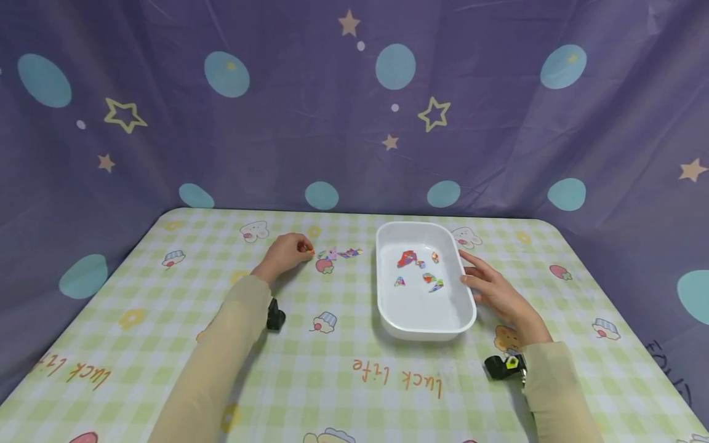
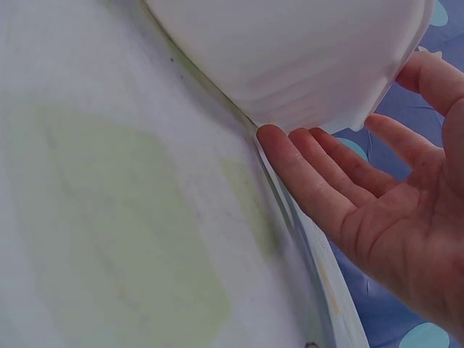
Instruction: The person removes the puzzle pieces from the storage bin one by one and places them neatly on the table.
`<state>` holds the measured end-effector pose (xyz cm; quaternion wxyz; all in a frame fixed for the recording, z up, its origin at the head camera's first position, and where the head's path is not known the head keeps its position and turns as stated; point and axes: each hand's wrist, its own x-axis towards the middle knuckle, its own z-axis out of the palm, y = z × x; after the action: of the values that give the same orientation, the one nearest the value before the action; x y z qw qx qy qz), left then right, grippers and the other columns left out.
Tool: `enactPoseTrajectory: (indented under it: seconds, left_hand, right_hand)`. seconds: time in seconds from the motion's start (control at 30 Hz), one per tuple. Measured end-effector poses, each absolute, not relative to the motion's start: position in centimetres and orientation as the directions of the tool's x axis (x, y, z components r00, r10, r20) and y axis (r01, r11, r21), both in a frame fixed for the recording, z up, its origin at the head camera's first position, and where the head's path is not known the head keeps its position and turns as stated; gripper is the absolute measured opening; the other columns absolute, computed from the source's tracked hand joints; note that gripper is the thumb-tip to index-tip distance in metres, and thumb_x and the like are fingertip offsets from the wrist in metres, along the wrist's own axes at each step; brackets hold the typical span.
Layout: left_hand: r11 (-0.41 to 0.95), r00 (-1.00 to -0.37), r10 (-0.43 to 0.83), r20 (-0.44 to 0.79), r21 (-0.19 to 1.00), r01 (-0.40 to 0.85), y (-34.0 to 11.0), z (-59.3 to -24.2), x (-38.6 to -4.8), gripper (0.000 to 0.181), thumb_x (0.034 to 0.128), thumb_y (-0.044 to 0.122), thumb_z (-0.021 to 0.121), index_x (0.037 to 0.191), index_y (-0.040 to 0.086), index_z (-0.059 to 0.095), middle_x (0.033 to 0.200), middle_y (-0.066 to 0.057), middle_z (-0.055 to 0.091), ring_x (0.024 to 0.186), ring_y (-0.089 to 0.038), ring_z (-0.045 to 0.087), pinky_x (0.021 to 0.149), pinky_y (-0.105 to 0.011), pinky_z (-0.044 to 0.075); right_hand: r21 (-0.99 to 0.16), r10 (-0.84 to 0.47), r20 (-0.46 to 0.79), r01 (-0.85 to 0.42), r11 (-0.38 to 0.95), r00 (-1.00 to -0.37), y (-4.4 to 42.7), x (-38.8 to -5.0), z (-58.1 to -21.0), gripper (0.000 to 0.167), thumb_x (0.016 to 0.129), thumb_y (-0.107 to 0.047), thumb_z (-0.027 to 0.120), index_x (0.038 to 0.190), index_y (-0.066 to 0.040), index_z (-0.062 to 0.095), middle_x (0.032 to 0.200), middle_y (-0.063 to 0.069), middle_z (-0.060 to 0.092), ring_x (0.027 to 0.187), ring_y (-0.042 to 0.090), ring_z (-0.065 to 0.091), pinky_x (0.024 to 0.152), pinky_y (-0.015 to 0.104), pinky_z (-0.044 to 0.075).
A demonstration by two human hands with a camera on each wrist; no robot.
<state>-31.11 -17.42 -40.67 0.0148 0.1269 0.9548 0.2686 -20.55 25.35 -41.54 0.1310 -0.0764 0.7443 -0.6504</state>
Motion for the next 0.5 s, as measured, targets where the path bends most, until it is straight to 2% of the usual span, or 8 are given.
enactPoseTrajectory:
  seconds: [0.33, 0.5]
  left_hand:
    - [0.825, -0.963, 0.265, 0.044, 0.506, 0.250, -17.74, -40.88, -31.18, 0.019, 0.0811, 0.019, 0.067, 0.095, 0.006, 0.067, 0.084, -0.007, 0.060, 0.076, -0.019, 0.051, 0.070, -0.032, 0.040]
    - [0.822, -0.961, 0.271, 0.059, 0.506, 0.263, -17.61, -40.57, -31.21, 0.019, 0.0820, 0.020, 0.065, 0.097, 0.007, 0.066, 0.084, -0.006, 0.060, 0.073, -0.019, 0.051, 0.067, -0.031, 0.040]
  right_hand:
    - [-0.988, -0.302, -0.087, 0.044, 0.146, -0.949, 25.19, -20.47, -41.47, 0.064, 0.093, -0.021, 0.050, 0.147, -0.020, 0.015, 0.139, 0.025, 0.029, 0.103, 0.007, 0.054, 0.081, 0.031, 0.050]
    - [-0.988, -0.297, -0.091, 0.048, 0.149, -0.951, 25.20, -20.42, -41.33, 0.064, 0.093, -0.022, 0.050, 0.147, -0.021, 0.014, 0.141, 0.025, 0.028, 0.103, 0.007, 0.055, 0.081, 0.032, 0.050]
